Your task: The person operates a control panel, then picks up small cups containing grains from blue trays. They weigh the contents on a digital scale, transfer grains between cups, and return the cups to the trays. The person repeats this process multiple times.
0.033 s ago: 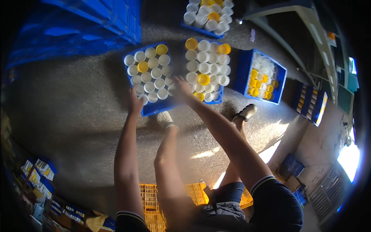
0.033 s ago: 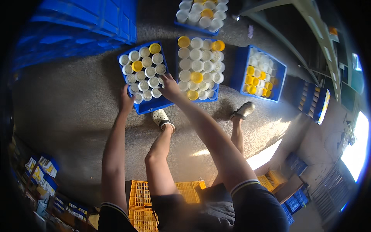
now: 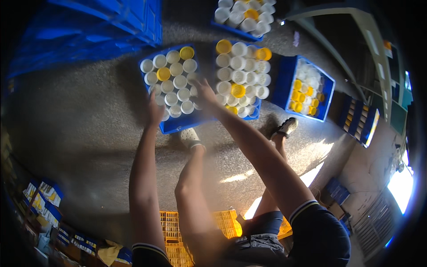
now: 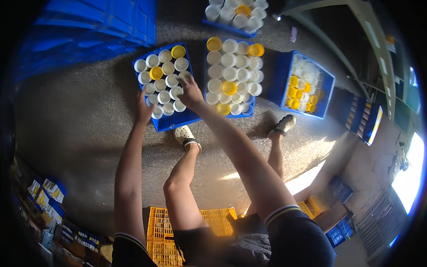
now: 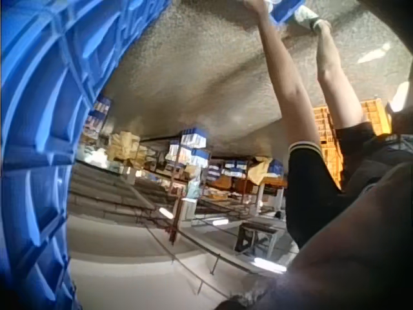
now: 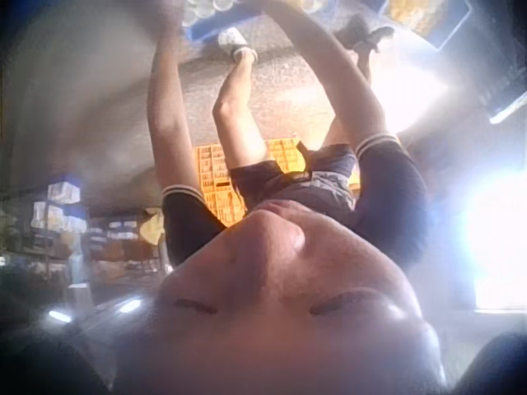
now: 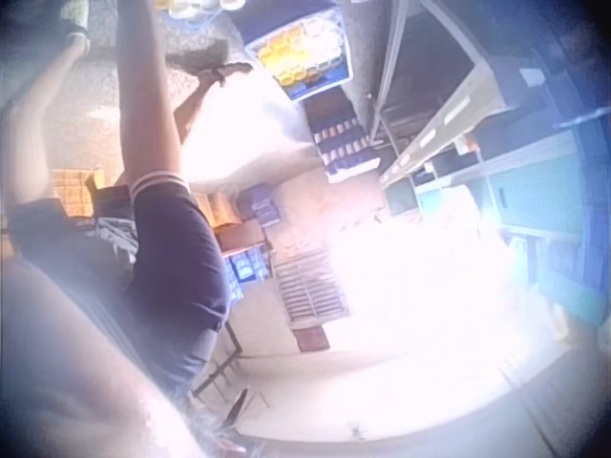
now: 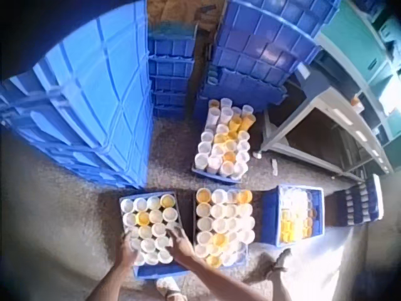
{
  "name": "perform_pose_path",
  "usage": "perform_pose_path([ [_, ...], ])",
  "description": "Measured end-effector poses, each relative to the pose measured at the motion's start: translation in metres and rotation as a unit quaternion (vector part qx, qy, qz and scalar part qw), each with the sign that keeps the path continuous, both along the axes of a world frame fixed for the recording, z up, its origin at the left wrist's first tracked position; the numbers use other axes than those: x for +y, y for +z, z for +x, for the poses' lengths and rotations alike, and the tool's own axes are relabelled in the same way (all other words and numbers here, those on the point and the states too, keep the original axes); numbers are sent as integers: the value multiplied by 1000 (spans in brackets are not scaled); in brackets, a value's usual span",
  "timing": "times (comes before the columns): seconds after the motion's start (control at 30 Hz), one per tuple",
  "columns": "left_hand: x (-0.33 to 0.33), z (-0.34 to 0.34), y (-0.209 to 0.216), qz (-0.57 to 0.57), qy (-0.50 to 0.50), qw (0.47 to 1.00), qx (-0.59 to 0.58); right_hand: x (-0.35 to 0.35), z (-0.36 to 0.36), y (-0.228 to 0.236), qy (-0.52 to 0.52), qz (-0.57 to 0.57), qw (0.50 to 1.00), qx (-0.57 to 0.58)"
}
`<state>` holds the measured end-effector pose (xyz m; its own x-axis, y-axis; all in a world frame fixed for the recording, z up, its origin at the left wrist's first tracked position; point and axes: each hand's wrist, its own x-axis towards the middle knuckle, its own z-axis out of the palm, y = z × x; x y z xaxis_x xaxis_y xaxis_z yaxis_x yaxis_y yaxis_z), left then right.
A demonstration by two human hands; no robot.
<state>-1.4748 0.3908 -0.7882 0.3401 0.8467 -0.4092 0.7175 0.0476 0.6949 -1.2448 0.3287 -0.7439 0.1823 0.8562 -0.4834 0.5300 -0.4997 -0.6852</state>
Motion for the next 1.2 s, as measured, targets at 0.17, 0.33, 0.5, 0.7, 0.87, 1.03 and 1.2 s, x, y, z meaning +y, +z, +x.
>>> perform_pose_path([
  [0.17,61,34,-108,156,-38,979,123,85,-21,-118,40,-14,996,-84],
  [0.33,73,49,-142,137,-38,972,188,100,-43,-151,-4,-41,991,-128],
  [0.5,73,50,-123,155,-18,975,156,99,-37,-146,-28,18,993,-113],
  [0.7,21,87,41,180,35,970,156,52,5,-20,-32,160,985,-47],
  [0.87,-63,191,194,190,65,966,161,-34,100,114,-58,178,982,27],
  [1.03,-171,352,248,110,27,989,91,-155,256,201,-104,69,990,-69],
  [1.2,-280,547,208,-5,-84,996,-19,-289,434,209,-211,12,958,-195],
])
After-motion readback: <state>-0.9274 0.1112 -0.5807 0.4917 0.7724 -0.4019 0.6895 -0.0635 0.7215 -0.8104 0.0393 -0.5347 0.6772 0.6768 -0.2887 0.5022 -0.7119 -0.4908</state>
